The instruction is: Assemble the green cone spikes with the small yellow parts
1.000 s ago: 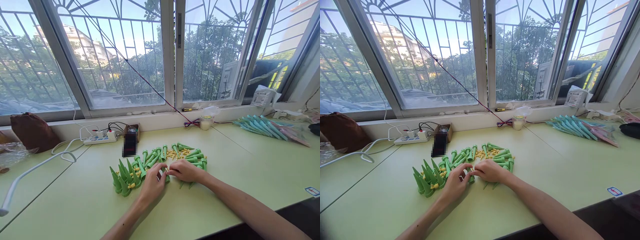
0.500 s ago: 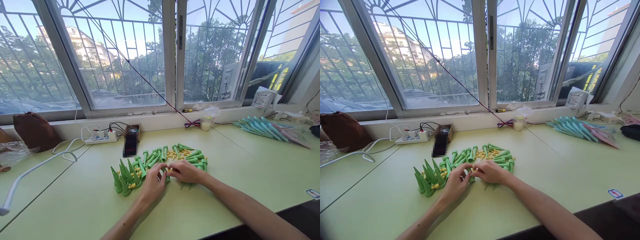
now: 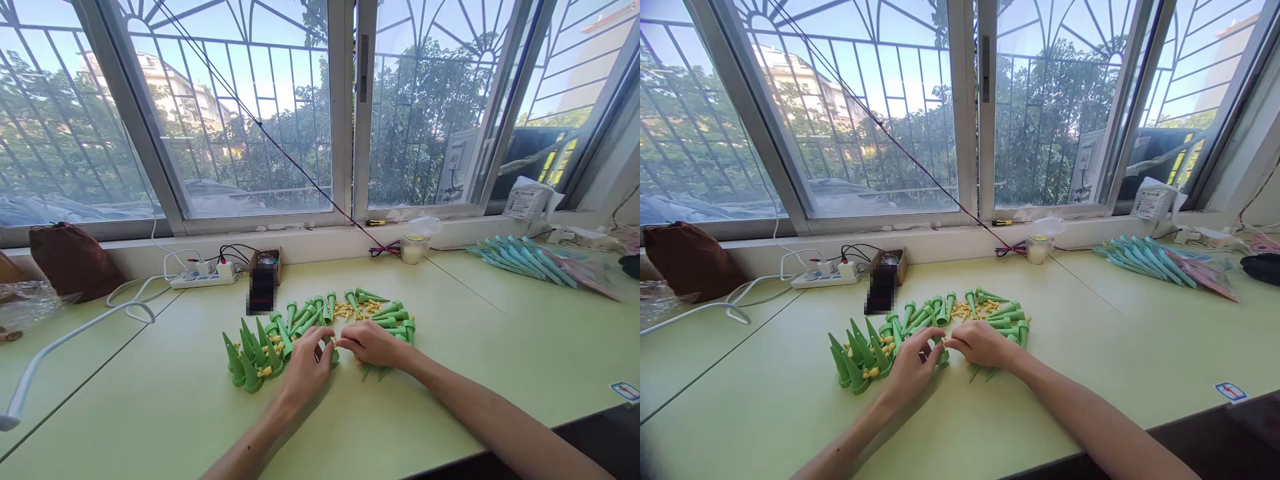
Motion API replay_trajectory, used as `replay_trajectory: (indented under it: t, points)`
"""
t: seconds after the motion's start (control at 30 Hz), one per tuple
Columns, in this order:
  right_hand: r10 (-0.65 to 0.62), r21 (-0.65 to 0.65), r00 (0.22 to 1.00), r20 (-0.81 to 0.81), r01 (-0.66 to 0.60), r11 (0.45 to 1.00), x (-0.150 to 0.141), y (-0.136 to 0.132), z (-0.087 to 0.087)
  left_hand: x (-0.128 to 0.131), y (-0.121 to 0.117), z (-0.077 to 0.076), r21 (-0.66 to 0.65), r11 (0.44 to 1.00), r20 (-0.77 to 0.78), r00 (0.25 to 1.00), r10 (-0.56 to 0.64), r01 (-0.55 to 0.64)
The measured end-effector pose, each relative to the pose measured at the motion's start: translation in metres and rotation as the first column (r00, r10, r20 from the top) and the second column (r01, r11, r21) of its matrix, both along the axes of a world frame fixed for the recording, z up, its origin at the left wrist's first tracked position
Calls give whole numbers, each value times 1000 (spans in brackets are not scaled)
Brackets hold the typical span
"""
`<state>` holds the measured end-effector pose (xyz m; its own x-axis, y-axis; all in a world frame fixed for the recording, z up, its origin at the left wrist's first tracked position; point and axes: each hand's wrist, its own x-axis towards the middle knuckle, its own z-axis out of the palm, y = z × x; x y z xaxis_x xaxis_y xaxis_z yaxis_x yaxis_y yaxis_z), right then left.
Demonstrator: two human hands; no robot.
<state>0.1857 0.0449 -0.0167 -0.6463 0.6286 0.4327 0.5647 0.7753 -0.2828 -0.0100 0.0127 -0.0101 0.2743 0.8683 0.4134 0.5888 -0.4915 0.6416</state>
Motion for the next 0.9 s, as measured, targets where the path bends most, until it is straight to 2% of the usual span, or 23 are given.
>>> replay_trajectory:
  t: [0.2,0.5,0.9]
  points:
    - [-12,-20,997,-70,10,1000,0,-5,2,-1,0,0,4,1000,14,1000,4,-4]
    - [2,10,1000,-14,-2,1000,0,1,-2,-1,1,-1,9,1000,-15,1000,6,-6]
    - [-3,-2,999,-40,3,1000,-1,-4,3,-1,0,0,1,1000,-7,1000,6,-6]
